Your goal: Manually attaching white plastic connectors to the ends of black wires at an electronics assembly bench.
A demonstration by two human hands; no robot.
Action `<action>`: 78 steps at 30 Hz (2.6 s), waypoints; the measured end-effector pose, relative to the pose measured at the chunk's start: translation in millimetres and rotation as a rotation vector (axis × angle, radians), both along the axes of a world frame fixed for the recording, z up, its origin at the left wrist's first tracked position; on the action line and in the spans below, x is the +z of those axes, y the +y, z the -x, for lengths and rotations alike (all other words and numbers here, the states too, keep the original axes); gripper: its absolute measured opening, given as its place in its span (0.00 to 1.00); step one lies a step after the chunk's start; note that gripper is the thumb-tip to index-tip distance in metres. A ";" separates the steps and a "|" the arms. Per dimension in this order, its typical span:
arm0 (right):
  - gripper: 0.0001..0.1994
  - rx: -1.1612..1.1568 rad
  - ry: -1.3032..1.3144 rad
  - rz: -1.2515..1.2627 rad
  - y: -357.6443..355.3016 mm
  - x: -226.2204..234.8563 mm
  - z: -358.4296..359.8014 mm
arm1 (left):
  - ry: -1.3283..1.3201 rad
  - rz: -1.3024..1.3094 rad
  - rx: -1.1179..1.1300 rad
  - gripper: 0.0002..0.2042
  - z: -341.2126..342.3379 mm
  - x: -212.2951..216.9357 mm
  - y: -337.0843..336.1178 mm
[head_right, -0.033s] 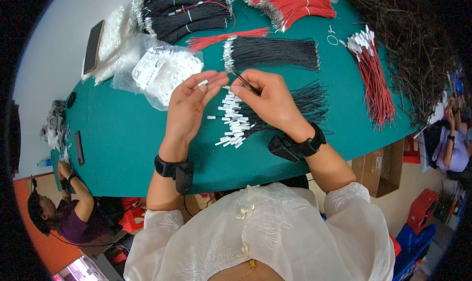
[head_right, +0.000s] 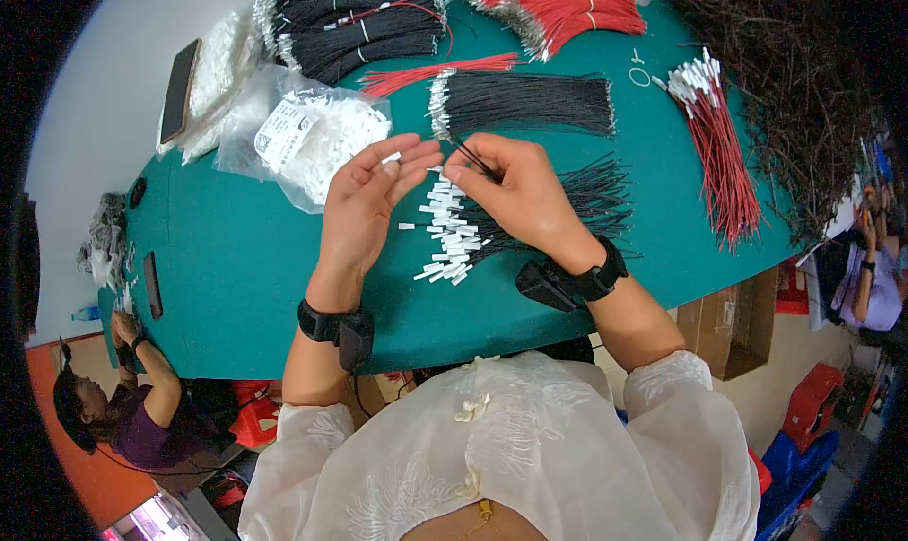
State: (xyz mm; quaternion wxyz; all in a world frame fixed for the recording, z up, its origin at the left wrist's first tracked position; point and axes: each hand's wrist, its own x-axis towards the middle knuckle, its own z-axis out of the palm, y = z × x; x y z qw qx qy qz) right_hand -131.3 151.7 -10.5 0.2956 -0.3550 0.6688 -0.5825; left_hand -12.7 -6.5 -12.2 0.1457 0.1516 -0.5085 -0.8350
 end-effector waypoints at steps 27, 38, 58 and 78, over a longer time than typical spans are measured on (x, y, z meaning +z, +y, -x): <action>0.03 -0.015 -0.118 0.084 1.8 4.8 0.9 | -0.030 0.252 -0.051 0.10 -2.3 -0.6 2.0; 0.03 -0.061 -0.119 0.102 0.0 8.4 -1.3 | -0.043 0.183 -0.049 0.12 -1.8 1.9 3.6; 0.03 -0.132 0.018 0.071 0.3 3.6 -1.3 | -0.002 0.118 0.019 0.10 -0.4 2.4 3.9; 0.04 -0.113 0.059 0.046 0.9 2.5 -1.4 | -0.070 -0.041 0.073 0.08 -3.2 -5.1 -4.5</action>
